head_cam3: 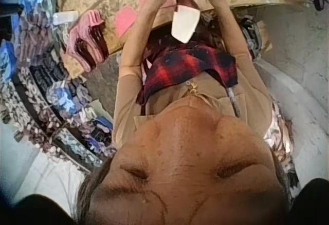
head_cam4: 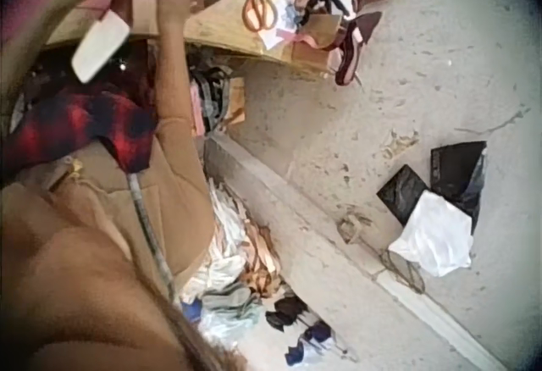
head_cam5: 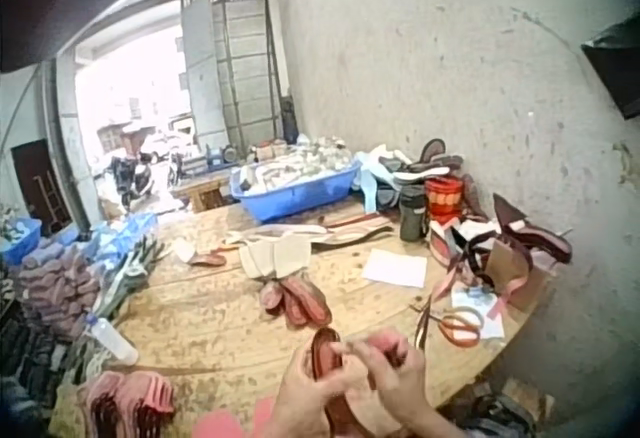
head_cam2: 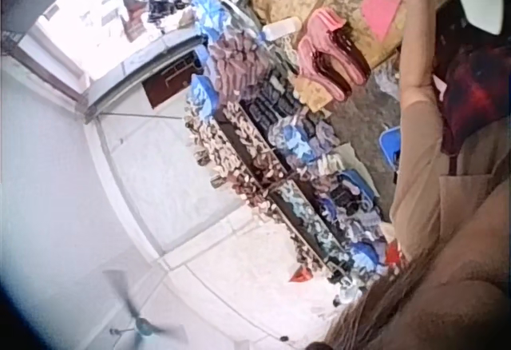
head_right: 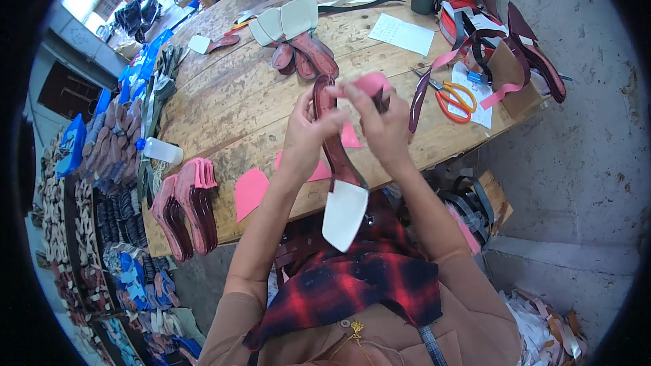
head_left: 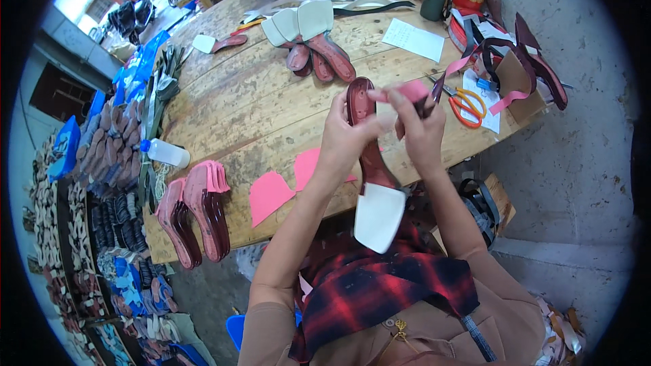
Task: The person assembles pink slippers by hand at a wooden workbench. They pick up a slipper sole, place a pink insole on it, and then attach a pink strap to the sole, pressing the components together to secure them.
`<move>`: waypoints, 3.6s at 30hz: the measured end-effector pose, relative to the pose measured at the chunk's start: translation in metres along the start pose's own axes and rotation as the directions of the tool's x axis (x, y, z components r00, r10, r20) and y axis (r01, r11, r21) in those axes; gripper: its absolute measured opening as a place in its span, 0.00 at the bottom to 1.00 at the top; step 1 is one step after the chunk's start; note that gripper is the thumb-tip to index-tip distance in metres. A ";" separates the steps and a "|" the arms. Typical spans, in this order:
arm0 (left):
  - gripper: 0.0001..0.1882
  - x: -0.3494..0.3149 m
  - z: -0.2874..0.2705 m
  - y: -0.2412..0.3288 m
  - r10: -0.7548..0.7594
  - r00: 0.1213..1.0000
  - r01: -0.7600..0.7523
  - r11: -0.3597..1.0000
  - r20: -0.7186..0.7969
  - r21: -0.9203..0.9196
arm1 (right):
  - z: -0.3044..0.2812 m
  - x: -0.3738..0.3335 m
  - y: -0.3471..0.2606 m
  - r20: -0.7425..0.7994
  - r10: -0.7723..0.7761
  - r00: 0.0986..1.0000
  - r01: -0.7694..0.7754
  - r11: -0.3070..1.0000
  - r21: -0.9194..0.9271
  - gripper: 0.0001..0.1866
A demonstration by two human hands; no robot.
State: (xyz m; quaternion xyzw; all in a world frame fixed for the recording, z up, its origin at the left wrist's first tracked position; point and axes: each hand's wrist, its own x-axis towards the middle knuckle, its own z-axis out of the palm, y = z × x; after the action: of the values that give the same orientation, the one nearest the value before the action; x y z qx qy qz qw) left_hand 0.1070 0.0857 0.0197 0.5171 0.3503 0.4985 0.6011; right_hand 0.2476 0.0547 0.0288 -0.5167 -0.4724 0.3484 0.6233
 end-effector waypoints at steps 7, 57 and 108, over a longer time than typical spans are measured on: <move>0.13 -0.014 -0.004 -0.013 -0.172 0.979 0.129 0.938 -0.108 -0.322 | -0.003 -0.051 -0.002 0.120 0.030 0.992 -0.052 0.982 0.179 0.13; 0.51 -0.079 0.000 -0.005 -0.117 0.873 -0.225 0.763 0.473 0.606 | -0.046 -0.105 0.008 0.320 0.250 0.914 -0.364 0.856 0.368 0.43; 0.66 -0.101 -0.043 -0.016 -0.423 0.633 -0.189 0.728 0.649 0.659 | -0.075 -0.110 0.052 0.600 0.641 0.479 -0.852 0.505 0.141 0.19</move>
State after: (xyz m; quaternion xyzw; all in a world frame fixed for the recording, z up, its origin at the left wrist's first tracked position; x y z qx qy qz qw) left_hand 0.0443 0.0006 -0.0146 0.8315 0.2530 0.0249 0.4940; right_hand 0.2869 -0.0587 -0.0483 -0.4221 -0.2384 0.7975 0.3590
